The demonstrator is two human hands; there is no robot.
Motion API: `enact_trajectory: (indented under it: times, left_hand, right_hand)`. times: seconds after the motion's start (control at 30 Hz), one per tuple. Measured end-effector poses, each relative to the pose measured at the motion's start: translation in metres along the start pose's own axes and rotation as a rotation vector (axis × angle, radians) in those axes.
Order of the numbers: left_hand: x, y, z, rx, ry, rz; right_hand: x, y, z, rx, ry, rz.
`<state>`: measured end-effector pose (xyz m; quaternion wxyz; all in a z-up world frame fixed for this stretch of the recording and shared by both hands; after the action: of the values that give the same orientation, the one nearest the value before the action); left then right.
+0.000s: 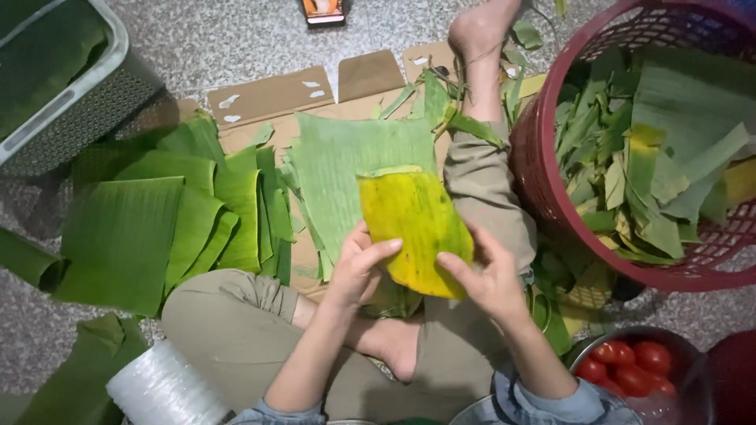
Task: Sorting, trimming, and stacking banana leaves on the floor for food preparation.
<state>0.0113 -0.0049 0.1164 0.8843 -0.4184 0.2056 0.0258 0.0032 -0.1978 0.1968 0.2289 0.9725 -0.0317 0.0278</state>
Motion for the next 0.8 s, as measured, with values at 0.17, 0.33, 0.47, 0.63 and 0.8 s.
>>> enact_trajectory:
  times: [0.17, 0.33, 0.47, 0.63, 0.8]
  left_hand:
    - [0.004, 0.001, 0.005, -0.095, -0.002, -0.110]
    - [0.008, 0.010, 0.027, -0.069, 0.000, -0.190]
    - [0.009, 0.016, 0.036, 0.120, -0.084, -0.244]
    - [0.024, 0.046, 0.024, 0.080, -0.069, -0.204]
    - [0.021, 0.007, 0.063, -0.066, -0.121, -0.117]
  right_hand:
    - [-0.015, -0.018, 0.062, 0.405, -0.480, 0.007]
    - [0.008, -0.013, 0.022, 0.331, -0.339, 0.064]
    - [0.007, -0.014, 0.013, 0.324, -0.232, 0.106]
    - [0.009, -0.018, 0.018, 0.320, -0.203, 0.114]
    - [0.014, -0.023, 0.022, 0.278, -0.215, 0.145]
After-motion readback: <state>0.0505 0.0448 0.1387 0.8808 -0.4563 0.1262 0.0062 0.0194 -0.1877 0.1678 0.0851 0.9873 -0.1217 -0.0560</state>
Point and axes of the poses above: each hand's wrist, its own x-axis towards the middle knuckle, its own y-axis out of the back of the hand, z = x × y, the point moved 7 cm from there along x, towards the middle knuckle, and after that the axes turned 3 degrees about -x, right-handed, at the moved point
